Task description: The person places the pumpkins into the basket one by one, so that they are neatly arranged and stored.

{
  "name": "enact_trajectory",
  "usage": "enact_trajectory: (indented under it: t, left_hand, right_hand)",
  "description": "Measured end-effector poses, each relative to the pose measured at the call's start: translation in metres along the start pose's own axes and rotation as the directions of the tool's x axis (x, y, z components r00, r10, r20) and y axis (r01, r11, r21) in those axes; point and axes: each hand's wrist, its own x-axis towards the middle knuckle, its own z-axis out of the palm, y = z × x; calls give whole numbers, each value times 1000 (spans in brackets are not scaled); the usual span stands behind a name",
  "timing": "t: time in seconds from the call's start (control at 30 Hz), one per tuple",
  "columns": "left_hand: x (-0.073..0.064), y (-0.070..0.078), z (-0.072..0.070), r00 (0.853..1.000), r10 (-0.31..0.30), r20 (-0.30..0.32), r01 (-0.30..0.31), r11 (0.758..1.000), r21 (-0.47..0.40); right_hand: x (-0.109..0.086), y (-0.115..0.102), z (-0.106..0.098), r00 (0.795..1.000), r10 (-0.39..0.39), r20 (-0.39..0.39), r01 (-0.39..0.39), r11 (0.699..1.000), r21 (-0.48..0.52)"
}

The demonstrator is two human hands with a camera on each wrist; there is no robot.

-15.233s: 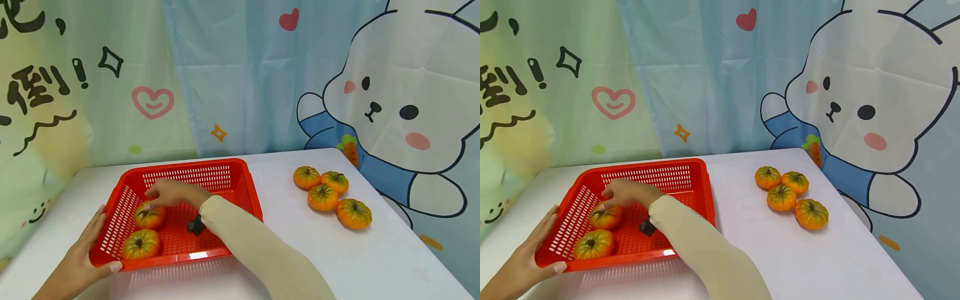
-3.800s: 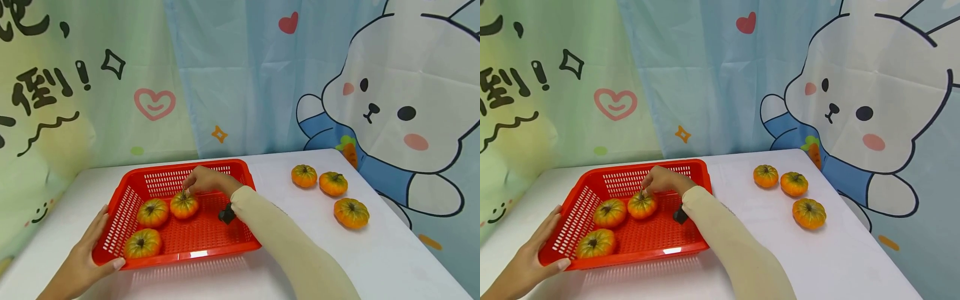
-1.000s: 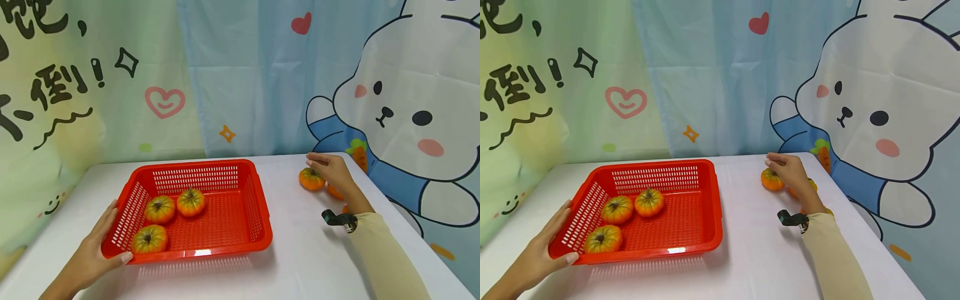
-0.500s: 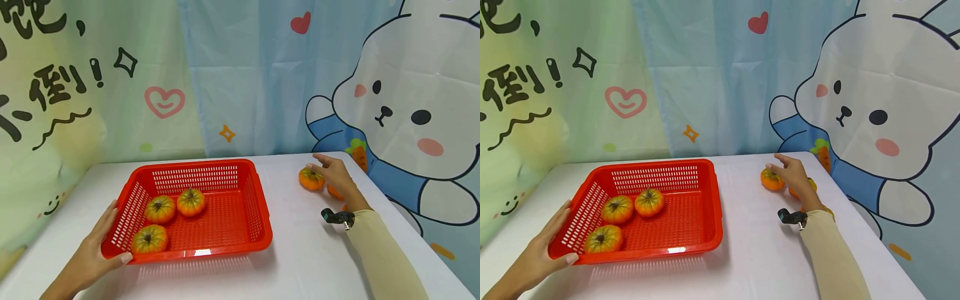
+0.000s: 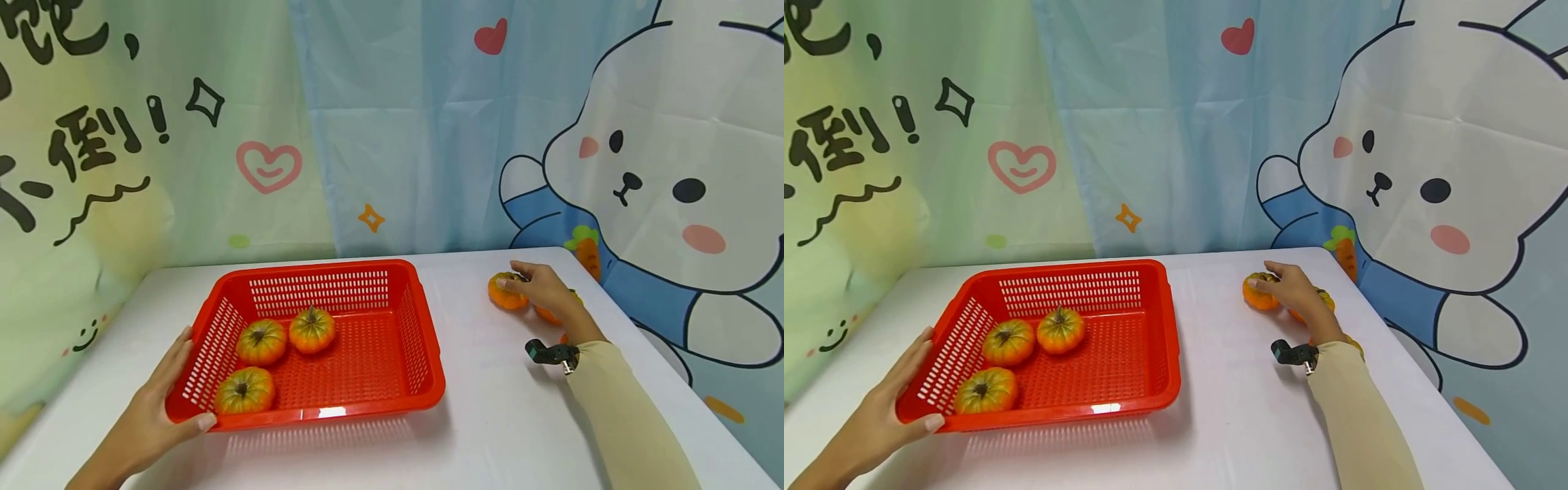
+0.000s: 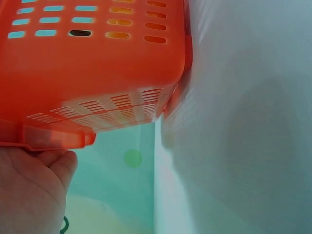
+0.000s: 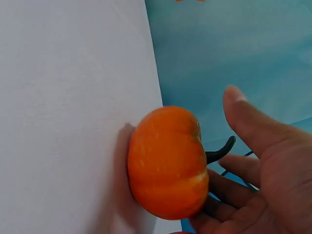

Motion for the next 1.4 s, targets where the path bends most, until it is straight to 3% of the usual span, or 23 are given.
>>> enact_trajectory:
  t: [0.2,0.5,0.77,1.03,1.4]
  left_hand:
    - [0,0,0,1000,9,-3,-9,1000,-16]
    - [-1,0,4,1000,13,-2,-13,1000,-18]
    - [-1,-1,3,1000,-5,6,5,1000,-8]
    - [-1,-1,1,1000,-25,14,25,1000,-8]
    - [0,0,-1,1000,-10,12,10,1000,-8]
  right_hand:
    - [4,-5,4,999,-31,25,32,998,-47]
    - [4,-8,11,997,70,14,-70,996,54]
    - [6,-4,16,995,47,84,-50,998,42]
    - [5,-6,18,997,41,70,-44,998,35]
    - [5,-7,20,998,29,53,-32,998,52]
